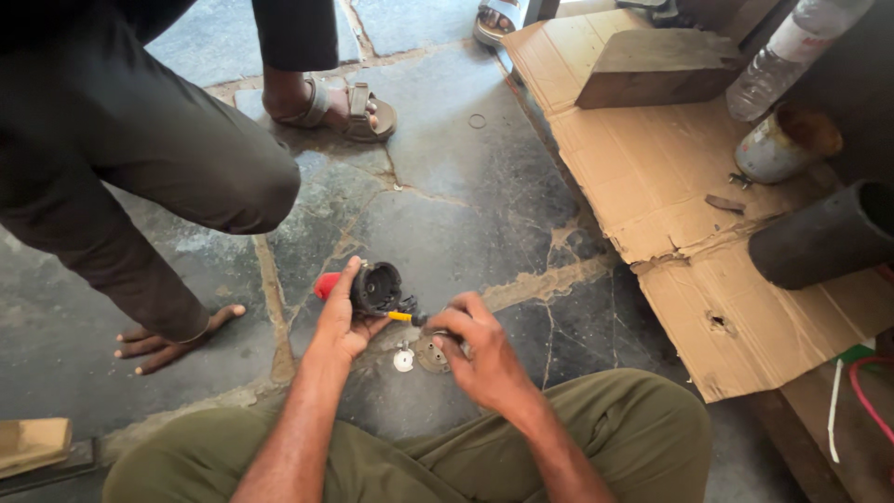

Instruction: The person sits on the floor and uses a screwdriver to disassemble a small red and black electrical component. They remove screws and separate the casing to access the internal parts.

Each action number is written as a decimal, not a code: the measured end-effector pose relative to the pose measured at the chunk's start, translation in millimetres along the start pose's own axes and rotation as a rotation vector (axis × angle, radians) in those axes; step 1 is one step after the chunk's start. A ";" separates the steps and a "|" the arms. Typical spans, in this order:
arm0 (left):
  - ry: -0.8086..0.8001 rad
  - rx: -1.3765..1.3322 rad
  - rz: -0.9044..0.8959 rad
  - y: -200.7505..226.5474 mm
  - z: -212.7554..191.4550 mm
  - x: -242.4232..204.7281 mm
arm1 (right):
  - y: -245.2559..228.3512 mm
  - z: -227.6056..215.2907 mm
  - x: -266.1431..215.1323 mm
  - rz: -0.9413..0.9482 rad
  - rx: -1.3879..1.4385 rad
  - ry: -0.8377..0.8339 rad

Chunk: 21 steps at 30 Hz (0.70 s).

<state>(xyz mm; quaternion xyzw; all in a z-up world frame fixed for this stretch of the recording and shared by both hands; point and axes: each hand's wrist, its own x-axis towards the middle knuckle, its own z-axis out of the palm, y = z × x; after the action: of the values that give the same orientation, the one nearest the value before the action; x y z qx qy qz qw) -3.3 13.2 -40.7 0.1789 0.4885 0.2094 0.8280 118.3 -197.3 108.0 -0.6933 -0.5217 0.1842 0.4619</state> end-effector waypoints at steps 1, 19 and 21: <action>0.000 0.008 0.004 0.0 1.1 -0.8 | -0.9 -1.3 0.7 -0.052 0.002 0.035; -0.009 0.048 -0.008 -0.7 6.2 -10.8 | 3.5 -2.7 2.8 0.149 -0.017 0.043; 0.009 0.066 -0.014 -1.6 5.4 -9.5 | 1.0 -0.4 2.4 0.225 -0.061 0.010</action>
<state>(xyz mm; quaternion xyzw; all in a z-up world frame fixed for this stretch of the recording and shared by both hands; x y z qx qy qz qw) -2.4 6.3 -32.1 0.2018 0.4998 0.1883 0.8210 120.0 -195.3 108.0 -0.7621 -0.4438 0.2152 0.4195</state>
